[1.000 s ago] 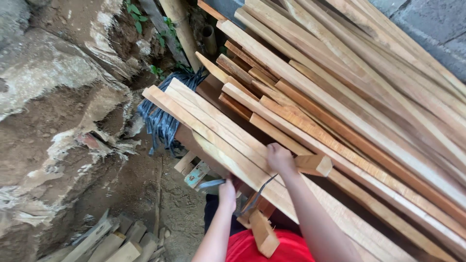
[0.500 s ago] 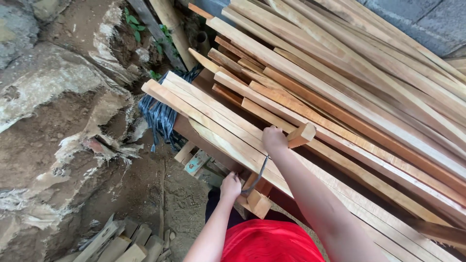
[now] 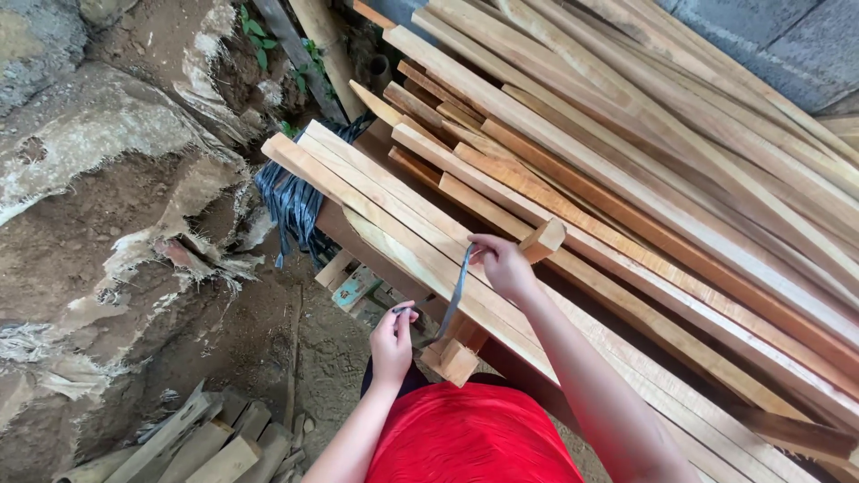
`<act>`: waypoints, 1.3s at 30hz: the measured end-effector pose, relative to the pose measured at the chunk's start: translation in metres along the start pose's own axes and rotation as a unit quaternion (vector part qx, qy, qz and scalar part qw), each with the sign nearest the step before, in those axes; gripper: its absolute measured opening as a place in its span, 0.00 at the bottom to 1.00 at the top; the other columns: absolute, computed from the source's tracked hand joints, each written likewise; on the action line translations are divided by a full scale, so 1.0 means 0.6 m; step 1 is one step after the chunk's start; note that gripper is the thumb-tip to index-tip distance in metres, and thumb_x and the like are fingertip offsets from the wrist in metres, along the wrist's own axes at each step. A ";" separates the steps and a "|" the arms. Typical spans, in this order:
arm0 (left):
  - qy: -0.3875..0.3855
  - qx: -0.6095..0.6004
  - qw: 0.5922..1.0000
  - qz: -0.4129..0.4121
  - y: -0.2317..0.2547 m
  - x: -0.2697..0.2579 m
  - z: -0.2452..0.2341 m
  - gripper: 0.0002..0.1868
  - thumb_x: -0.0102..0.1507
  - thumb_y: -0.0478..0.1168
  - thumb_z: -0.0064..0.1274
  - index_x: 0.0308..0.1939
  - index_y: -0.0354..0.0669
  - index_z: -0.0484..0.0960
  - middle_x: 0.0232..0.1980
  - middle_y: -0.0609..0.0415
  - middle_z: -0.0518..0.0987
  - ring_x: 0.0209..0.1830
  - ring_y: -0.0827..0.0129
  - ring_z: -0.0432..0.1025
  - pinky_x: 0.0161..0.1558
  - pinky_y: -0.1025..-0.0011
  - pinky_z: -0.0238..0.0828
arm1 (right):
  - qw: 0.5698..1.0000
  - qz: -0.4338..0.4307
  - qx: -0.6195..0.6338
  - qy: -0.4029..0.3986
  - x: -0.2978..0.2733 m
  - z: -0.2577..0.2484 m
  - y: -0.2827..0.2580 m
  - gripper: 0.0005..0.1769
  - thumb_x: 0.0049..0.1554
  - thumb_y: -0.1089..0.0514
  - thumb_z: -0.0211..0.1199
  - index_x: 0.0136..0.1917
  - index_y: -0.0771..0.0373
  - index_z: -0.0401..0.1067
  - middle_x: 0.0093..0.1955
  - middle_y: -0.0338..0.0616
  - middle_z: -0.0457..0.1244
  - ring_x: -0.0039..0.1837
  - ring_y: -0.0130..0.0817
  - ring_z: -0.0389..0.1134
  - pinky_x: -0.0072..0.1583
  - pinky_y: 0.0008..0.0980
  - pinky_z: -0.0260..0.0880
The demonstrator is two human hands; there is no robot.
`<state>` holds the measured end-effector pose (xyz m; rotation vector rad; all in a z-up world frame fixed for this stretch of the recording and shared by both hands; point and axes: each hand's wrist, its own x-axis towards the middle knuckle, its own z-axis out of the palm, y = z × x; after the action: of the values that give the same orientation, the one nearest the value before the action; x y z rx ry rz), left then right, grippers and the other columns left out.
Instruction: Tie several long wooden planks together using a black strap.
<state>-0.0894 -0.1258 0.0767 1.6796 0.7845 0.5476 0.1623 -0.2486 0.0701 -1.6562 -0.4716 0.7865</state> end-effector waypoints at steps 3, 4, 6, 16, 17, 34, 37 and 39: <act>0.002 0.042 0.997 0.063 0.021 0.006 0.001 0.09 0.70 0.36 0.49 0.47 0.35 0.83 0.37 0.51 0.84 0.37 0.66 0.80 0.42 0.71 0.75 | 0.985 -0.019 -0.165 0.043 -0.031 0.020 -0.062 0.16 0.60 0.61 0.62 0.61 0.63 0.73 0.50 0.44 0.69 0.51 0.34 0.72 0.56 0.31 0.73; 0.002 0.042 0.997 0.066 0.023 0.008 0.003 0.09 0.70 0.36 0.49 0.47 0.35 0.83 0.37 0.51 0.84 0.37 0.66 0.80 0.42 0.71 0.75 | 0.985 -0.021 -0.165 0.044 -0.025 0.022 -0.056 0.16 0.60 0.61 0.62 0.61 0.63 0.73 0.50 0.44 0.69 0.51 0.34 0.72 0.56 0.31 0.73; -0.008 0.052 0.997 0.062 0.029 0.009 0.010 0.07 0.68 0.37 0.51 0.41 0.35 0.80 0.37 0.50 0.82 0.34 0.64 0.79 0.40 0.69 0.74 | 0.959 -0.133 -0.227 0.101 -0.016 0.025 -0.043 0.09 0.61 0.62 0.62 0.54 0.64 0.78 0.51 0.50 0.65 0.52 0.41 0.71 0.55 0.34 0.73; 0.033 0.101 0.975 0.195 0.129 0.072 0.029 0.05 0.68 0.34 0.49 0.40 0.36 0.78 0.41 0.48 0.78 0.43 0.58 0.74 0.47 0.64 0.70 | 0.966 -0.085 -0.225 0.099 0.032 0.032 -0.047 0.15 0.69 0.54 0.51 0.52 0.66 0.73 0.50 0.52 0.69 0.55 0.48 0.70 0.57 0.40 0.68; 0.018 0.105 0.970 0.218 0.128 0.086 0.042 0.05 0.68 0.36 0.51 0.40 0.38 0.79 0.41 0.50 0.77 0.44 0.59 0.73 0.50 0.63 0.69 | 0.973 -0.066 -0.199 0.098 0.031 0.031 -0.078 0.15 0.69 0.53 0.49 0.54 0.64 0.73 0.48 0.51 0.70 0.53 0.46 0.71 0.56 0.38 0.68; -0.151 0.294 0.890 0.314 0.197 0.276 0.191 0.07 0.65 0.43 0.57 0.36 0.45 0.85 0.47 0.56 0.79 0.55 0.60 0.70 0.63 0.54 0.57 | 0.954 -0.230 -0.189 0.038 0.011 0.020 -0.018 0.14 0.56 0.58 0.60 0.51 0.70 0.71 0.46 0.61 0.67 0.48 0.56 0.68 0.51 0.47 0.66; -0.210 0.326 0.872 0.300 0.214 0.305 0.191 0.12 0.65 0.47 0.50 0.35 0.48 0.86 0.41 0.57 0.82 0.50 0.62 0.75 0.68 0.49 0.54 | 0.977 -0.143 -0.143 0.062 0.032 0.014 -0.009 0.11 0.59 0.59 0.56 0.46 0.71 0.71 0.41 0.59 0.68 0.44 0.53 0.71 0.48 0.43 0.70; -0.314 0.405 0.835 0.202 0.226 0.314 0.184 0.26 0.72 0.56 0.41 0.31 0.46 0.85 0.37 0.53 0.84 0.43 0.60 0.78 0.73 0.48 0.49 | 0.985 -0.119 -0.083 0.089 0.039 0.011 0.014 0.14 0.65 0.59 0.50 0.44 0.69 0.71 0.40 0.53 0.69 0.43 0.47 0.73 0.47 0.40 0.71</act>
<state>0.1439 -0.0765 0.1723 2.6446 0.1380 -0.1392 0.1729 -0.2302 0.0556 -1.7655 -0.6076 0.4281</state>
